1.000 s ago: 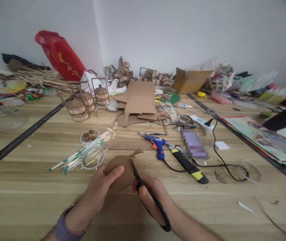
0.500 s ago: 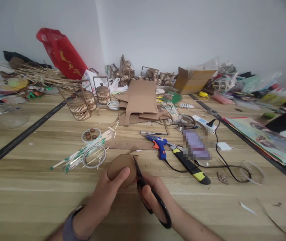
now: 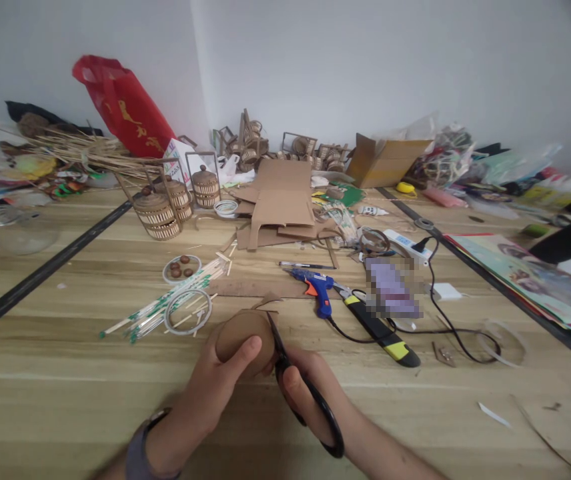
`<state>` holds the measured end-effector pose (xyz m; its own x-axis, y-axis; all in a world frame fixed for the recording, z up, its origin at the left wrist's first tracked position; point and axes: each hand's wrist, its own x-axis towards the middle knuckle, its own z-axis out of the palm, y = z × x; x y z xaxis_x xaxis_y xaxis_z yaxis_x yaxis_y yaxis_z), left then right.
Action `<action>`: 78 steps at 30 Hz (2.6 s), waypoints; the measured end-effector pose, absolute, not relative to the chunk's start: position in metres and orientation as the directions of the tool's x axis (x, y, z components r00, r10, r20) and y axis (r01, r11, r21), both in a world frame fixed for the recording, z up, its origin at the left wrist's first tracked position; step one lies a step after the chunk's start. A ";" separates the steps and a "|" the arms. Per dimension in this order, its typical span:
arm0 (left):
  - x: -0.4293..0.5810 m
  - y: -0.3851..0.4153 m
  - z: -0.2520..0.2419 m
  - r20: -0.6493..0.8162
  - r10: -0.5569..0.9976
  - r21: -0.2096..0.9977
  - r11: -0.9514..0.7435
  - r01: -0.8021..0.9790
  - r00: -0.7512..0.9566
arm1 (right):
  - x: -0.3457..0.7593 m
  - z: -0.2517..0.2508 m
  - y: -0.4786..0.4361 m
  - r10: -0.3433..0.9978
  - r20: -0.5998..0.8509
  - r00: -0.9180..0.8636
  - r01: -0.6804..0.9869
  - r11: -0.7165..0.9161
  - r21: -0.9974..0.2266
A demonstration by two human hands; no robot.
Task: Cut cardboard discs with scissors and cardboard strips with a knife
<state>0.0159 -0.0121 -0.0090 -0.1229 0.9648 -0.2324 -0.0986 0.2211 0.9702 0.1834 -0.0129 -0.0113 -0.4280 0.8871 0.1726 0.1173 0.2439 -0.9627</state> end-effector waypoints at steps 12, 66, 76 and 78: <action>0.010 -0.011 -0.009 -0.236 0.970 0.967 0.228 -0.110 -0.063 | 0.185 -0.010 -0.014 0.870 0.190 -0.455 0.134 0.277 -0.951; 0.009 -0.013 -0.003 -0.141 0.985 0.988 0.147 0.051 -0.103 | 0.186 -0.007 -0.011 0.862 0.167 -0.479 0.075 0.230 -0.970; 0.006 -0.013 -0.009 -0.212 0.974 0.977 0.210 -0.037 -0.074 | 0.186 -0.008 -0.011 0.870 0.147 -0.471 0.107 0.222 -0.969; 0.006 -0.012 -0.009 -0.215 0.974 0.976 0.212 -0.041 -0.067 | 0.186 -0.008 -0.012 0.868 0.146 -0.474 0.096 0.216 -0.972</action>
<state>0.0061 -0.0125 -0.0086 -0.0675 0.9743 -0.2148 -0.0413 0.2123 0.9763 0.1864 -0.0116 -0.0082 -0.4741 0.8682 0.1462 0.0959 0.2160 -0.9717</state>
